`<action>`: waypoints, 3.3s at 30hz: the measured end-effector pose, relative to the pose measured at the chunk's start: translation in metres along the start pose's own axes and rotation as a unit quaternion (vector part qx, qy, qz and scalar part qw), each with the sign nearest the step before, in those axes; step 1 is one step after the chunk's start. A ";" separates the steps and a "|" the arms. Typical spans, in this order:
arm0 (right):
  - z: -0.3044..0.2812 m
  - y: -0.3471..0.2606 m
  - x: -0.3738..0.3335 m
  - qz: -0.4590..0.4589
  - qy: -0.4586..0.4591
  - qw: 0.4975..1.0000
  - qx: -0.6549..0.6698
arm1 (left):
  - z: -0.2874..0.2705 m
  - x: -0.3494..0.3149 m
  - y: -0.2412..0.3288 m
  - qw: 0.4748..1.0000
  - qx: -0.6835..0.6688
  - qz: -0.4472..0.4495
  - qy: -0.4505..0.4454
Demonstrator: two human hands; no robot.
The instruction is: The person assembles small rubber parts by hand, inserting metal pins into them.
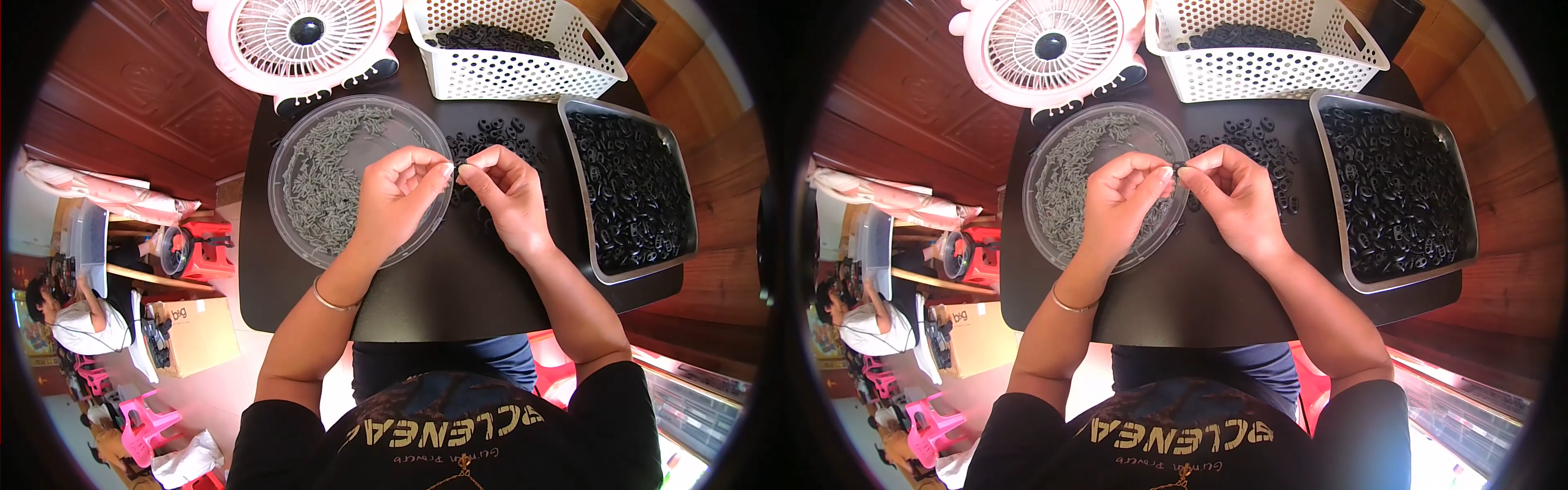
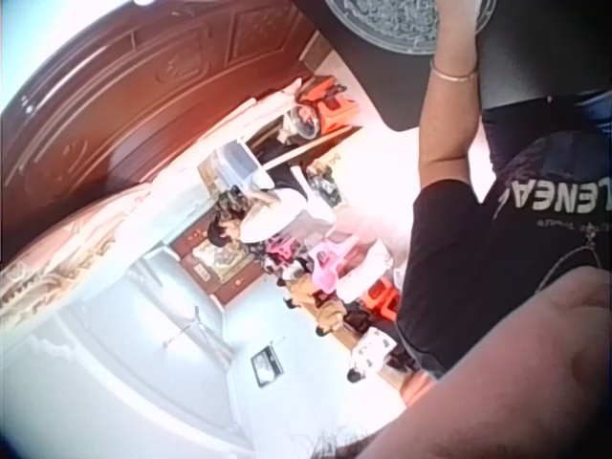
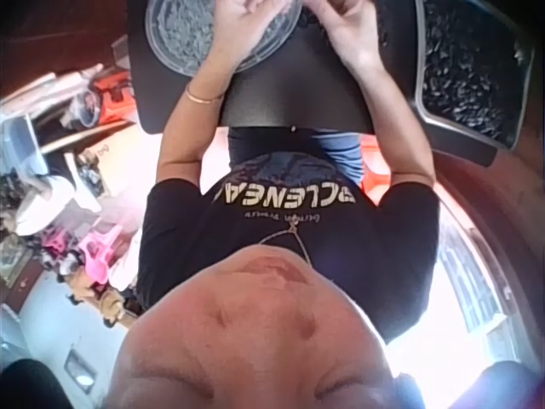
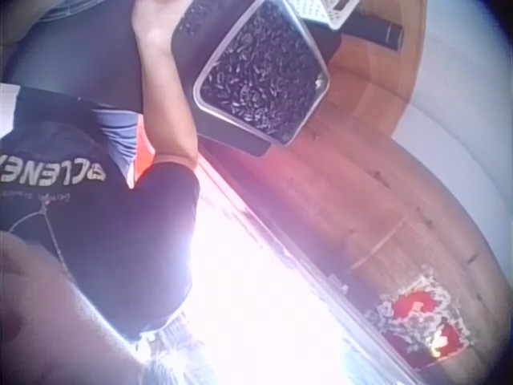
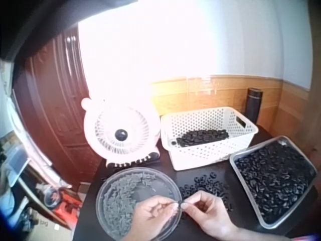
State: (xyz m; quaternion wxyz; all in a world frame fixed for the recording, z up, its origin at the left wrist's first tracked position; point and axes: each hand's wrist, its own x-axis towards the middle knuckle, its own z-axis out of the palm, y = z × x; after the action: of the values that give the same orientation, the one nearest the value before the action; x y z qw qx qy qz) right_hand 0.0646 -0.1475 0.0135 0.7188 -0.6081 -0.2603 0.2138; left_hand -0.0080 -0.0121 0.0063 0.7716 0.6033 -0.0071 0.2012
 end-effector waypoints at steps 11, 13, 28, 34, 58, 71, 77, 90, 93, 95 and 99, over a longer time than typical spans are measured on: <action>-0.011 -0.015 0.008 -0.027 0.027 0.999 -0.018 | 0.005 0.001 0.004 0.977 0.189 0.093 -0.008; -0.024 -0.012 0.014 -0.051 0.076 0.996 -0.001 | 0.007 0.004 0.003 0.886 0.407 0.214 -0.055; -0.032 -0.005 0.021 -0.056 0.077 0.995 -0.027 | 0.024 -0.001 -0.008 0.884 0.413 0.101 -0.197; -0.024 -0.011 0.013 -0.049 0.029 0.998 0.021 | 0.006 0.004 0.006 0.993 0.036 -0.091 -0.061; -0.011 -0.010 0.005 -0.034 -0.045 0.998 0.006 | 0.000 0.005 0.003 0.996 -0.079 -0.045 -0.012; -0.009 -0.004 0.004 -0.038 -0.007 0.999 -0.015 | -0.004 0.003 -0.002 0.998 -0.052 -0.017 -0.015; -0.008 -0.002 0.003 -0.062 0.011 0.997 -0.033 | -0.003 0.003 0.000 0.998 -0.056 -0.031 -0.005; -0.006 -0.002 0.003 -0.054 0.010 0.999 -0.005 | -0.002 0.003 -0.001 0.998 -0.065 -0.025 -0.003; -0.003 -0.001 0.001 -0.058 0.031 0.998 -0.003 | -0.002 0.003 0.000 0.997 -0.066 -0.031 -0.001; -0.001 0.001 0.000 -0.060 0.042 0.997 -0.005 | -0.001 0.002 -0.001 0.997 -0.065 -0.035 -0.001; 0.002 0.000 -0.002 -0.049 0.055 0.997 0.038 | 0.005 0.000 -0.002 0.995 -0.096 -0.028 0.029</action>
State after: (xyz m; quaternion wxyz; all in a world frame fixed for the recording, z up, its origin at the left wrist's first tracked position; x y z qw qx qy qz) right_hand 0.0619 -0.1469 0.0139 0.7640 -0.5780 -0.2416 0.1542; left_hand -0.0061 -0.0175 0.0058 0.8310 0.5208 0.0126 0.1951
